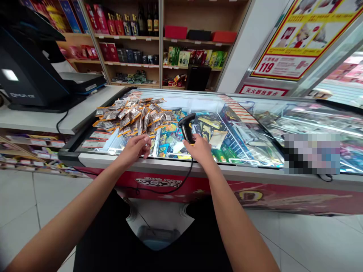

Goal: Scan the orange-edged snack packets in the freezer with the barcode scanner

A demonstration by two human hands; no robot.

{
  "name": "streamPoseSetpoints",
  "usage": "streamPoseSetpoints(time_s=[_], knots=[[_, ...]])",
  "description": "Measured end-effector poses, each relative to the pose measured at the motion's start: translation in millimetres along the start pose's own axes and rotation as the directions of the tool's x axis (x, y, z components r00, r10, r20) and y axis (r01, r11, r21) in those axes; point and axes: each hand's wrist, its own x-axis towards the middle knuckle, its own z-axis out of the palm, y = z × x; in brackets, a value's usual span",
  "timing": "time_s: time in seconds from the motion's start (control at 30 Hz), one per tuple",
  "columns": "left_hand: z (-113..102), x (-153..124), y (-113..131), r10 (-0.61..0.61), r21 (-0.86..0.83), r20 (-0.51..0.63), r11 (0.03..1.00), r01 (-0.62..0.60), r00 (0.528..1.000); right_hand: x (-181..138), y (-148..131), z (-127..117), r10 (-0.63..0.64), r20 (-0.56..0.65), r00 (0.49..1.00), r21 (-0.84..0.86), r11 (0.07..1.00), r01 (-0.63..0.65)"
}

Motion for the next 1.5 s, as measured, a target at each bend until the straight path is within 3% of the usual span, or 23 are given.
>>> streamPoseSetpoints(time_s=[0.1, 0.2, 0.3, 0.37, 0.4, 0.43, 0.47, 0.57, 0.67, 0.8, 0.9, 1.03, 1.17, 1.3, 1.4, 1.5], knots=[[18, 3, 5, -0.072, 0.088, 0.052, 0.994, 0.067, 0.996, -20, -24, 6, -0.074, 0.022, 0.997, 0.337, 0.940, 0.062], [30, 11, 5, 0.001, 0.124, 0.075, 0.992, -0.011, 0.997, -49, -52, 14, -0.271, -0.017, 0.962, 0.510, 0.825, 0.241], [32, 21, -1, 0.112, -0.034, -0.026, 0.993, -0.113, 0.993, -66, -73, 17, -0.505, 0.017, 0.863, 0.514, 0.745, 0.425], [27, 26, 0, 0.180, -0.106, -0.145, 0.975, -0.196, 0.973, -58, -76, 13, -0.598, 0.076, 0.798, 0.475, 0.725, 0.499], [22, 27, 2, 0.217, -0.112, -0.186, 0.964, -0.240, 0.958, -47, -74, 10, -0.606, 0.104, 0.788, 0.456, 0.733, 0.504], [16, 29, 6, 0.260, -0.108, -0.201, 0.952, -0.285, 0.944, -32, -71, 7, -0.589, 0.133, 0.797, 0.444, 0.754, 0.484], [9, 31, 12, 0.289, -0.107, -0.194, 0.944, -0.314, 0.937, -13, -66, 4, -0.530, 0.130, 0.838, 0.424, 0.794, 0.436], [-9, 40, 30, 0.224, -0.196, -0.077, 0.952, -0.235, 0.972, 55, -53, 2, -0.339, 0.100, 0.936, 0.280, 0.912, 0.300], [-15, 58, 42, 0.106, -0.234, 0.015, 0.967, -0.099, 0.994, 113, -53, 15, -0.256, 0.076, 0.964, 0.159, 0.957, 0.242], [-4, 91, 47, 0.049, -0.191, -0.038, 0.980, -0.055, 0.998, 155, -68, 44, -0.047, 0.081, 0.996, -0.047, 0.998, 0.051], [6, 114, 54, 0.040, -0.141, -0.086, 0.989, -0.052, 0.995, 166, -70, 58, -0.017, 0.091, 0.996, -0.021, 1.000, 0.019], [15, 137, 64, -0.066, -0.170, -0.117, 0.984, 0.046, 0.991, 174, -43, 53, -0.041, 0.137, 0.990, 0.219, 0.976, 0.010], [26, 140, 57, -0.125, -0.181, -0.103, 0.978, 0.105, 0.987, 176, -9, 42, -0.061, -0.035, 0.998, 0.489, 0.870, 0.070], [35, 125, 39, -0.032, -0.138, -0.068, 0.990, 0.022, 0.997, 171, -3, 42, -0.128, -0.080, 0.988, 0.664, 0.733, 0.149], [33, 114, 30, 0.094, -0.071, -0.010, 0.993, -0.095, 0.996, 165, -13, 43, -0.084, -0.049, 0.995, 0.672, 0.734, 0.095], [27, 111, 27, 0.123, -0.043, 0.012, 0.992, -0.122, 0.992, 161, -19, 41, -0.059, -0.044, 0.997, 0.650, 0.757, 0.074]])
